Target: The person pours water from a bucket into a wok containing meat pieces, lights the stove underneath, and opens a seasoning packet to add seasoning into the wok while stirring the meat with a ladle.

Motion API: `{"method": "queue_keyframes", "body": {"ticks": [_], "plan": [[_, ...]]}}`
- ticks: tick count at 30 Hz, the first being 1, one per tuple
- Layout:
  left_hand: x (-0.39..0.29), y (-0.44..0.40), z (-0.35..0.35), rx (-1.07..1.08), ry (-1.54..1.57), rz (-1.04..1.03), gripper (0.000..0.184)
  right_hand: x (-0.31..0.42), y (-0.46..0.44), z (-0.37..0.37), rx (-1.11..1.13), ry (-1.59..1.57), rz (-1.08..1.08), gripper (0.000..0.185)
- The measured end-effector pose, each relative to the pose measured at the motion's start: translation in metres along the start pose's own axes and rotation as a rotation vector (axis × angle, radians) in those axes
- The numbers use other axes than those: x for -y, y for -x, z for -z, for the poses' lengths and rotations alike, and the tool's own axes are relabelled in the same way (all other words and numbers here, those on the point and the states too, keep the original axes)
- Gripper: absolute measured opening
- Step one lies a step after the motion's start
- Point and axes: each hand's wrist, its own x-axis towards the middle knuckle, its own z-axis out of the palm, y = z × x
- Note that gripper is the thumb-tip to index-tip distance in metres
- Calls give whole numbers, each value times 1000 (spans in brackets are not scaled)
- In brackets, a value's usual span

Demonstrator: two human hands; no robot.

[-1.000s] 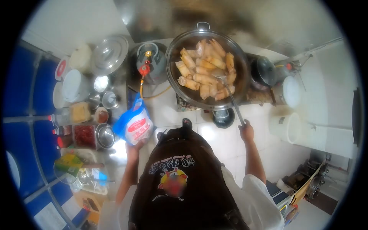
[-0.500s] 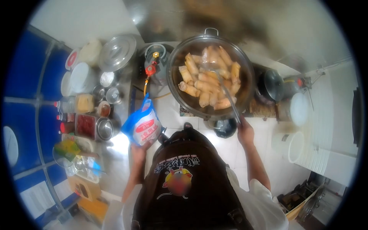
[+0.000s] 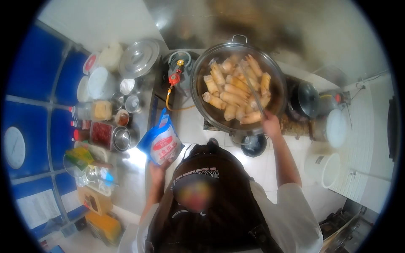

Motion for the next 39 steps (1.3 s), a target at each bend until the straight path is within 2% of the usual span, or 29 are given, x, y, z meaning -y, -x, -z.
{"method": "queue_keyframes", "body": {"ticks": [6, 8, 9, 11, 12, 14, 15, 18, 25, 29, 34, 36, 39], "plan": [[-7, -9, 4, -24, -1, -17, 49, 21, -4, -6, -26, -89, 12, 36], [-8, -10, 11, -31, 8, -8, 48, 18, -6, -10, -156, 138, 163, 37], [-7, -9, 14, -38, 9, 4, 47, 21, -5, -8, -154, 144, 169, 37], [-2, -9, 21, -41, 52, -15, 48, 33, -5, -6, -171, 382, 153, 32], [1, -9, 26, -35, 83, -36, 49, 42, -5, -6, -168, 384, 155, 32], [7, -7, 35, -48, 94, -30, 50, 61, -12, -3, -116, 640, 174, 27], [11, -7, 38, -59, 103, -26, 52, 70, -16, -1, -117, 640, 173, 27], [22, -6, 51, -43, 94, -3, 55, 99, -21, 7, -63, 890, 211, 36], [27, 1, 73, -57, 170, 33, 61, 135, -5, 25, -112, 995, 96, 36], [29, 2, 80, -53, 144, -27, 62, 164, 8, 45, -106, 1149, 192, 33], [49, -3, 92, -52, 170, -35, 63, 136, -13, 24, -122, 1181, 211, 36], [48, -2, 93, -42, 188, -51, 62, 130, -13, 8, -132, 1079, 139, 40], [46, -2, 99, -55, 145, -23, 59, 127, 9, -5, -106, 1063, 151, 43]]}}
